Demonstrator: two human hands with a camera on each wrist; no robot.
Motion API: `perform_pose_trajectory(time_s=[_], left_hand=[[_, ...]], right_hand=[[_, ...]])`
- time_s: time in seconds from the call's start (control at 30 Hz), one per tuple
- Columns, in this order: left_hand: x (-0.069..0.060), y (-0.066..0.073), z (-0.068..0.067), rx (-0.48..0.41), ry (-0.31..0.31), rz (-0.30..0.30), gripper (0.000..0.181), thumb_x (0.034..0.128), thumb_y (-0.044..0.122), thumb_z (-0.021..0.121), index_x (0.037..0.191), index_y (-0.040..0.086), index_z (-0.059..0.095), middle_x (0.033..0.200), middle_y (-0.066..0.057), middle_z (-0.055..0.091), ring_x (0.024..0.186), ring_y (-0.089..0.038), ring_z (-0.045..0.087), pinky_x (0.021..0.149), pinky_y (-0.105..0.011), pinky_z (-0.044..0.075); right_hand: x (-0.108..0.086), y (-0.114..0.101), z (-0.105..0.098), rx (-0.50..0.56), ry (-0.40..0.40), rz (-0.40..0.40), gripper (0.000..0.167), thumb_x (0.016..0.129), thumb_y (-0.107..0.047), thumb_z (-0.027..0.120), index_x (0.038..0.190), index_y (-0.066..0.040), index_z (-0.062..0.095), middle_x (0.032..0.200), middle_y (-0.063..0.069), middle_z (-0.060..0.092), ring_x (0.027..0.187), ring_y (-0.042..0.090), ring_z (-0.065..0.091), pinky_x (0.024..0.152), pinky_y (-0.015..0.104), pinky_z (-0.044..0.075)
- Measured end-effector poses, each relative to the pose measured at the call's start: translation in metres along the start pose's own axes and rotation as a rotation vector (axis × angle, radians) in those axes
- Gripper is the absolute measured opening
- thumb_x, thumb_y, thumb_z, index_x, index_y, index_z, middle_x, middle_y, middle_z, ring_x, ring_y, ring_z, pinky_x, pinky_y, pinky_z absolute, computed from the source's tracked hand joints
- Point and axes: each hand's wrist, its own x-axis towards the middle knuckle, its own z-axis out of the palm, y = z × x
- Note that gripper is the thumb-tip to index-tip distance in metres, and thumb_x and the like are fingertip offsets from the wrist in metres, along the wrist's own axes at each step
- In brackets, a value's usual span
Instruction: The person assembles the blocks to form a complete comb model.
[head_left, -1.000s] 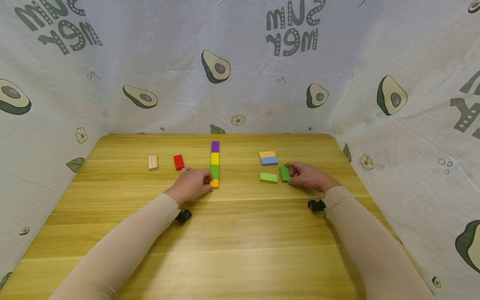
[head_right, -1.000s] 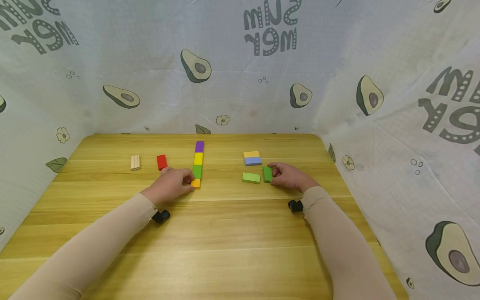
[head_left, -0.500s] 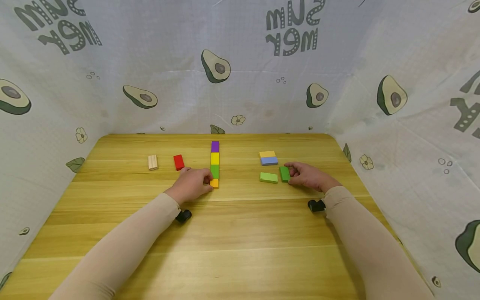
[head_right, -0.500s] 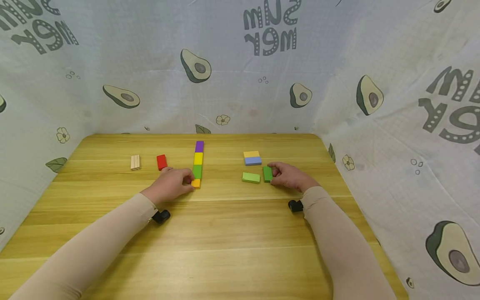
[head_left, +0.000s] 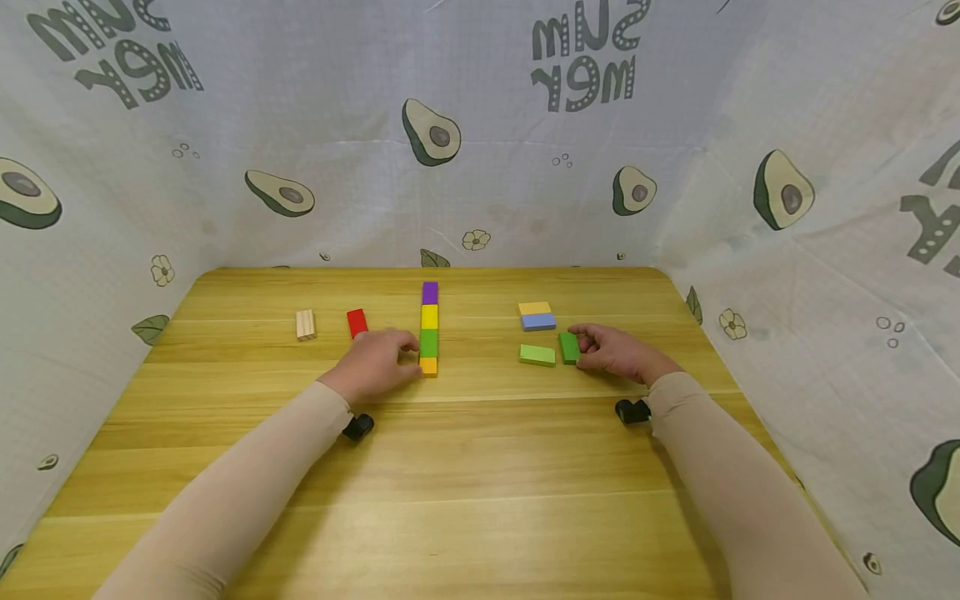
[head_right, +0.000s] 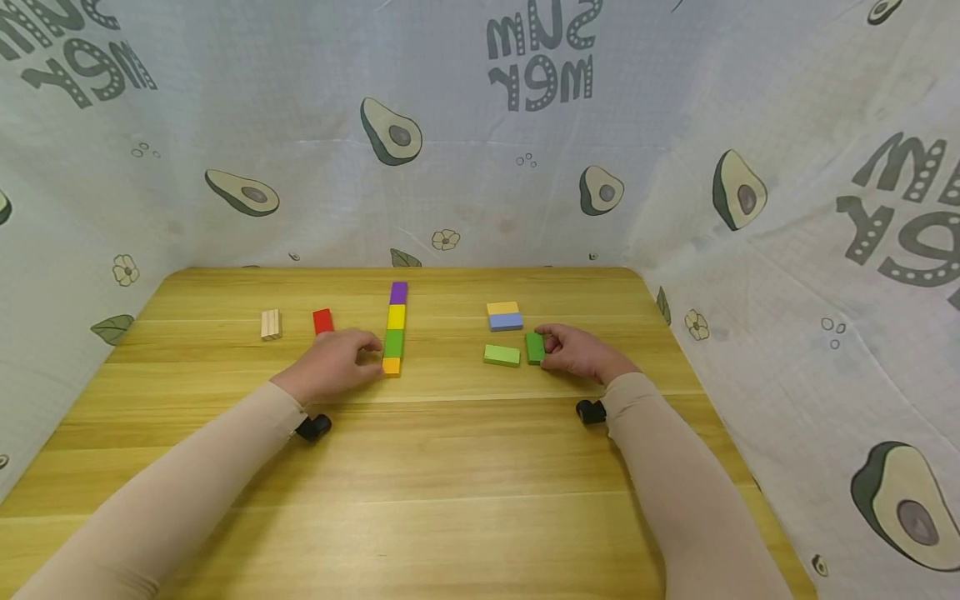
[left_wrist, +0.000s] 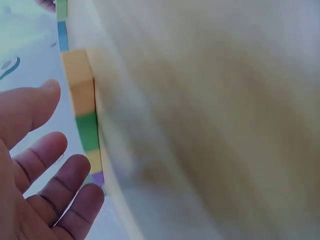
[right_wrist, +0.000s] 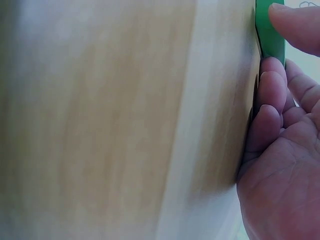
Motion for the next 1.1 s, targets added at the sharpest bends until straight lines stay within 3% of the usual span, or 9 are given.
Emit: perform_pose_trajectory(time_s=[0.23,0.53,0.87,1.1], left_hand=[[-0.003,-0.019,-0.02,-0.005,-0.029,-0.071,0.054,0.0987,0.038,0.073,0.144,0.011,0.06,0.152,-0.01,0.058,0.148,-0.038,0.046,0.126,-0.062,0.026],[-0.004,-0.059,-0.037,0.001,-0.047,-0.179,0.072,0.0986,0.04,0.07,0.157,0.006,0.045,0.164,-0.024,0.042,0.152,-0.048,0.036,0.122,-0.069,0.028],[0.001,-0.079,-0.041,-0.009,-0.046,-0.245,0.077,0.0988,0.037,0.072,0.159,0.0,0.04,0.165,-0.027,0.038,0.15,-0.052,0.037,0.122,-0.07,0.029],[0.003,-0.084,-0.044,0.001,-0.045,-0.26,0.073,0.1003,0.035,0.07,0.158,-0.001,0.042,0.159,-0.027,0.048,0.142,-0.049,0.048,0.116,-0.07,0.034]], right_hand=[[0.0,-0.001,0.0,-0.016,0.001,0.002,0.075,0.095,-0.005,0.07,0.159,0.006,0.033,0.12,0.02,0.051,0.103,0.026,0.048,0.088,0.028,0.046],[0.0,-0.002,0.0,-0.019,0.003,0.003,0.075,0.095,-0.006,0.071,0.159,0.006,0.034,0.12,0.019,0.051,0.103,0.026,0.047,0.089,0.03,0.046],[-0.001,-0.001,-0.001,-0.018,0.004,0.002,0.074,0.095,-0.005,0.07,0.159,0.005,0.033,0.119,0.019,0.052,0.102,0.026,0.047,0.089,0.031,0.046],[0.0,0.0,-0.001,-0.027,-0.001,0.002,0.075,0.095,-0.005,0.071,0.159,0.005,0.034,0.12,0.019,0.052,0.103,0.027,0.048,0.091,0.034,0.045]])
